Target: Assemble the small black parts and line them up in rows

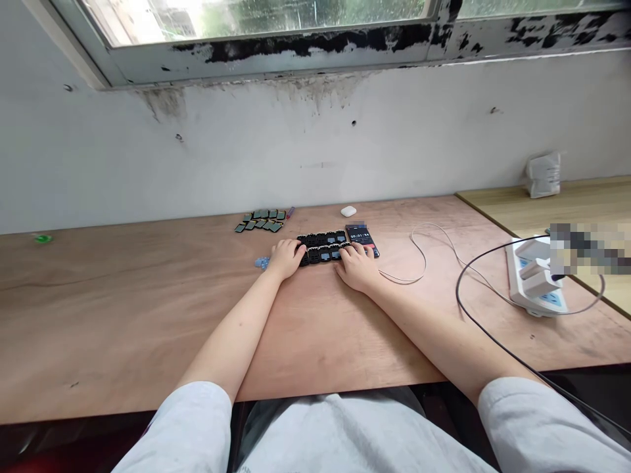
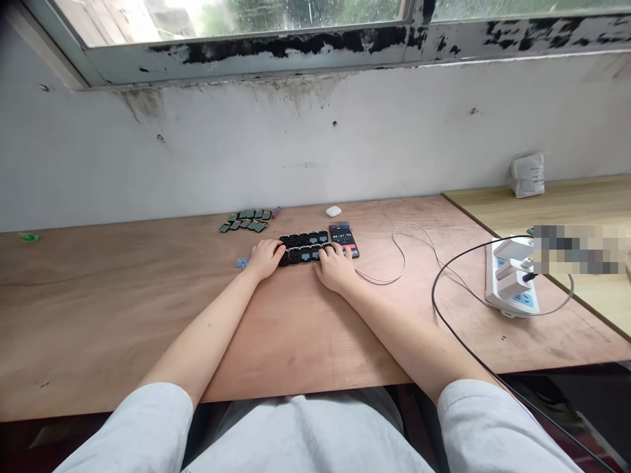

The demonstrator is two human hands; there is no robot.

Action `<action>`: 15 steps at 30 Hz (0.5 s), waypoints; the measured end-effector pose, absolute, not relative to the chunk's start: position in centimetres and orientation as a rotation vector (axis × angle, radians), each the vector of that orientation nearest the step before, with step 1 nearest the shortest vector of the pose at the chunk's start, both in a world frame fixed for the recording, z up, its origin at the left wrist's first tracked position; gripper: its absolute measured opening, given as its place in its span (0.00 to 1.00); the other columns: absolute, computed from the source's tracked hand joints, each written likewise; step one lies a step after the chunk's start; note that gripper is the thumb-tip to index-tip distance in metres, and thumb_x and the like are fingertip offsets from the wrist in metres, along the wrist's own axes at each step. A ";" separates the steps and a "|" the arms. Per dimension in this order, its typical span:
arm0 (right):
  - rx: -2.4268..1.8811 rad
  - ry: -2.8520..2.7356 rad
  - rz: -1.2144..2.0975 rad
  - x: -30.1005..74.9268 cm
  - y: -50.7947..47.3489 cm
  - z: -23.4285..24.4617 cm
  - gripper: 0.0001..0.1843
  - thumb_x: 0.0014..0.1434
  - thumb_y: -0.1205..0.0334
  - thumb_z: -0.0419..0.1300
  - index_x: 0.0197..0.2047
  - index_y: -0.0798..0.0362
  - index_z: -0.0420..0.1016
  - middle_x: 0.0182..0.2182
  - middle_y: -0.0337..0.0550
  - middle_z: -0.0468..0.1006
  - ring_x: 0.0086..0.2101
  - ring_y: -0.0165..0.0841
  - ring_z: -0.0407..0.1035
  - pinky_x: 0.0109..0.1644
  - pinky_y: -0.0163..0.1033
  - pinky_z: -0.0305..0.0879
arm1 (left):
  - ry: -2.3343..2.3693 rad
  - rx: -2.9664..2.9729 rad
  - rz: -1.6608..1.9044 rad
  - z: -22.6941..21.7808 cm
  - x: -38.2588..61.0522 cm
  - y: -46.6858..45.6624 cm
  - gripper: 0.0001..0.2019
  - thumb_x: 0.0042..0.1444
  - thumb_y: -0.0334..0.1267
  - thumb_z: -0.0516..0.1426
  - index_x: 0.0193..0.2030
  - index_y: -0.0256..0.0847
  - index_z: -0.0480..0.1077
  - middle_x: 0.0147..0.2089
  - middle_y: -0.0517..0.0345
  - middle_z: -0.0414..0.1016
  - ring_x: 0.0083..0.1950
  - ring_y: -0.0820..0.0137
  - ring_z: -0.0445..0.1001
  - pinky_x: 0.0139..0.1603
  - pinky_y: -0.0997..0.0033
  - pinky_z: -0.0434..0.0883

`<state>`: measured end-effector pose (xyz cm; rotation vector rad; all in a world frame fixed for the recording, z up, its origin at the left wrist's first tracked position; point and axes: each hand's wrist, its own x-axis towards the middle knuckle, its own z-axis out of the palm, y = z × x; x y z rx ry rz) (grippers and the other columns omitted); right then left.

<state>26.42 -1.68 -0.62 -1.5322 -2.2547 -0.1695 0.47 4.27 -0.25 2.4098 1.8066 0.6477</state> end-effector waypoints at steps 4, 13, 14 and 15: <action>-1.525 -2.243 -0.189 26.4 -1.7 -0.5 0.17 0.70 0.53 0.55 0.56 0.53 0.72 0.57 0.59 0.76 0.64 0.54 0.57 0.66 0.61 0.50 | 1.784 2.455 0.649 -0.1 0.6 4.1 0.23 0.72 0.50 0.46 0.59 0.41 0.73 0.60 0.44 0.76 0.65 0.52 0.68 0.63 0.50 0.64; -1.512 -2.248 -0.198 26.5 -1.3 -1.0 0.16 0.69 0.53 0.56 0.55 0.52 0.73 0.57 0.58 0.76 0.64 0.54 0.58 0.66 0.61 0.50 | 1.777 2.472 0.670 -0.2 0.4 4.1 0.22 0.72 0.49 0.45 0.58 0.41 0.73 0.59 0.43 0.76 0.64 0.53 0.68 0.63 0.51 0.64; -1.514 -2.250 -0.196 26.5 -1.3 -1.0 0.17 0.70 0.53 0.55 0.56 0.51 0.73 0.57 0.58 0.76 0.64 0.54 0.58 0.66 0.61 0.50 | 1.777 2.472 0.670 -0.2 0.4 4.1 0.22 0.72 0.49 0.45 0.58 0.41 0.73 0.59 0.43 0.76 0.64 0.53 0.69 0.63 0.52 0.64; -1.518 -2.251 -0.194 26.5 -1.3 -1.0 0.17 0.70 0.53 0.55 0.56 0.51 0.73 0.57 0.58 0.75 0.64 0.54 0.58 0.66 0.61 0.50 | 1.778 2.472 0.669 -0.1 0.4 4.0 0.22 0.72 0.49 0.45 0.58 0.41 0.73 0.59 0.44 0.76 0.63 0.53 0.69 0.63 0.52 0.64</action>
